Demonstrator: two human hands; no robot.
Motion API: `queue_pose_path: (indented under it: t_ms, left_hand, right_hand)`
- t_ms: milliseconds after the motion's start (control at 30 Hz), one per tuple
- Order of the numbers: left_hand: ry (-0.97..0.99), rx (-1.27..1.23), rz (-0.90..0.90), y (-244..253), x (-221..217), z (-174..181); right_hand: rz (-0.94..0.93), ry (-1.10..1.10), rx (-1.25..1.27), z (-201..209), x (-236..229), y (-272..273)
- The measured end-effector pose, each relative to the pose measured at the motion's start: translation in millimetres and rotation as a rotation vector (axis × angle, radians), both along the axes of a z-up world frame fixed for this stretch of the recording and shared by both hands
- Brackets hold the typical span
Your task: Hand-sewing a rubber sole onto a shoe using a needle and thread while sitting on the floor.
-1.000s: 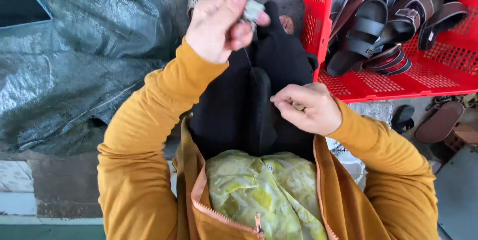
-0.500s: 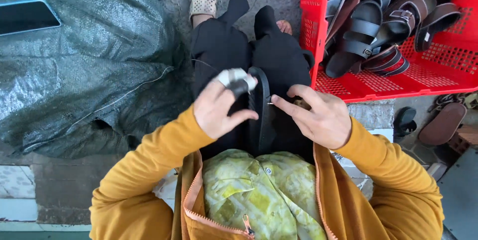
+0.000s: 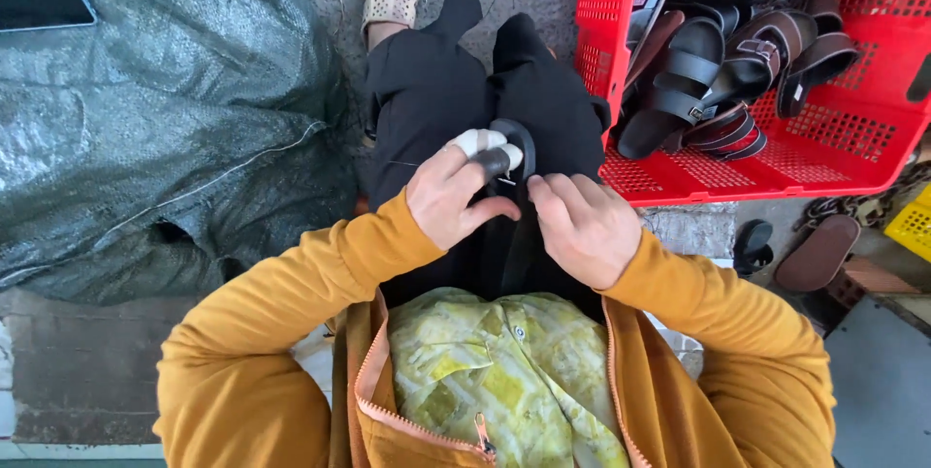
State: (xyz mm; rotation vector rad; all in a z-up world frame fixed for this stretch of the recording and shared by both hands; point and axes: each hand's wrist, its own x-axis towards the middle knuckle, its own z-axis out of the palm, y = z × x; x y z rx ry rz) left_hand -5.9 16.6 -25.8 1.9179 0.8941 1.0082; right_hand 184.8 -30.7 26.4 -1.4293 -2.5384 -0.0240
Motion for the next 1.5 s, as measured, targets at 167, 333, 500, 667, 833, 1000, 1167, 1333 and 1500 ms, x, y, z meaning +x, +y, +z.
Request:
queue_pose_path:
  t_ms: [167,333,500,667,833,1000,1167,1333,1500]
  left_hand:
    - [0.037,-0.003,0.036,5,-8,12]
    - [-0.505,-0.648,-0.067,-18,-15,38]
    - [-0.686,-0.925,-0.125,-16,-6,7]
    - [-0.25,-0.538,-0.001,-20,6,7]
    - [-0.245,-0.254,0.137,-19,6,17]
    - [-0.166,-0.229,0.103,0,-10,35]
    - [0.219,0.016,0.126,-1,-27,54]
    - [0.064,0.118,0.067,-15,-10,17]
    - [0.07,0.061,0.027,-15,-4,-8]
  right_hand:
    - [-0.05,0.363,-0.212,-13,6,-4]
    - [-0.088,0.417,-0.343,-11,16,-11]
    - [-0.117,0.43,-0.274,-12,14,-12]
    - [-0.025,-0.025,-0.102,17,20,-2]
    - [-0.15,-0.299,-0.282,52,61,-5]
    - [-0.296,0.062,-0.393,57,62,-17]
    - [-0.068,0.172,-0.353,29,21,-6]
    - [0.012,0.092,-0.257,9,26,-8]
    - [0.077,0.0,-0.188,18,23,-1]
